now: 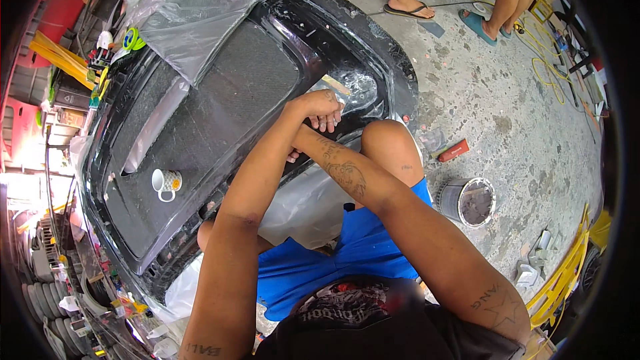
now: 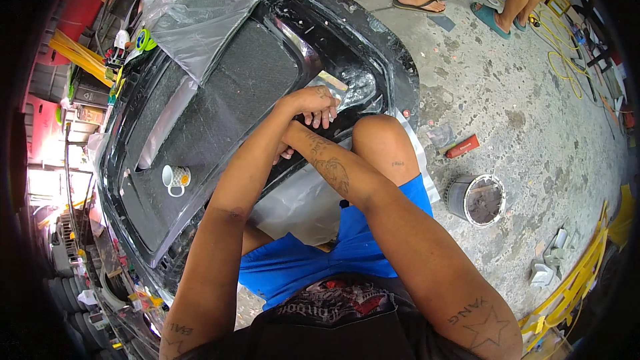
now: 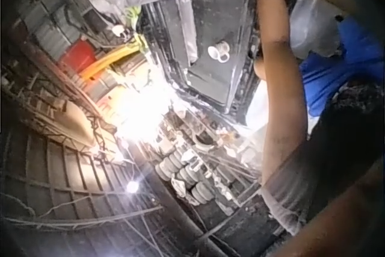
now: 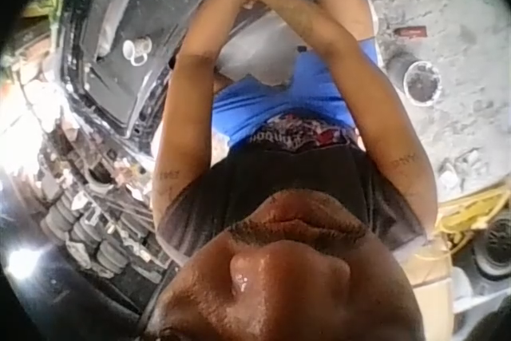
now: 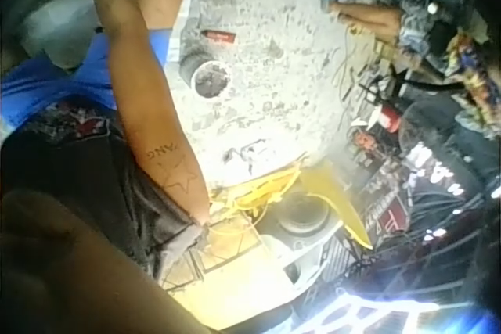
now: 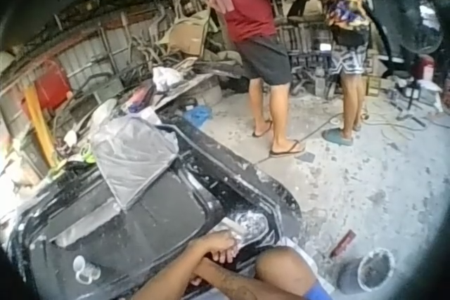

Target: Sanding and preparing a car panel surface for detailing or repair.

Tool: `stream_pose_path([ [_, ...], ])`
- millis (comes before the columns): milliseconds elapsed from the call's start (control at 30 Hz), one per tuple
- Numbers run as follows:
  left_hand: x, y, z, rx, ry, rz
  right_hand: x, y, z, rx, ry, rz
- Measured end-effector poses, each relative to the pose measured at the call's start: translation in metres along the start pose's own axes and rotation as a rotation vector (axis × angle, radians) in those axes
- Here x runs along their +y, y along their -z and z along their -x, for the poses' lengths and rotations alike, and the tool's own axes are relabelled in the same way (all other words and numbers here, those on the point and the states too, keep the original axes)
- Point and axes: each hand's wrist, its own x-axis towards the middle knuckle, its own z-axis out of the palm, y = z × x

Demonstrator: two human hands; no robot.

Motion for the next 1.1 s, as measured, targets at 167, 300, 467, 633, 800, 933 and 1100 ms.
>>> stream_pose_path([
  [167,-0.002,-0.002,0.004,-0.028,-0.013,-0.009,0.001,0.001,0.017,0.033,-0.045,-0.008],
  [300,-0.004,-0.004,0.012,-0.032,-0.053,0.065,0.002,0.001,0.029,0.033,-0.066,-0.014],
  [467,-0.031,0.01,0.046,0.162,-0.39,0.341,-0.012,0.005,0.027,0.027,-0.054,-0.011],
  [633,-0.077,-0.003,0.119,0.65,-0.449,0.331,0.003,-0.001,0.014,0.003,-0.106,-0.03],
  [800,-0.152,-0.066,0.183,0.909,-0.212,0.216,0.001,-0.001,0.012,0.016,-0.093,-0.047],
  [933,-0.197,-0.11,0.191,0.978,-0.148,0.279,-0.009,0.002,0.018,-0.011,-0.157,-0.031],
  [1100,-0.204,-0.132,0.174,0.981,-0.202,0.282,-0.015,0.001,0.02,0.016,-0.148,-0.042],
])
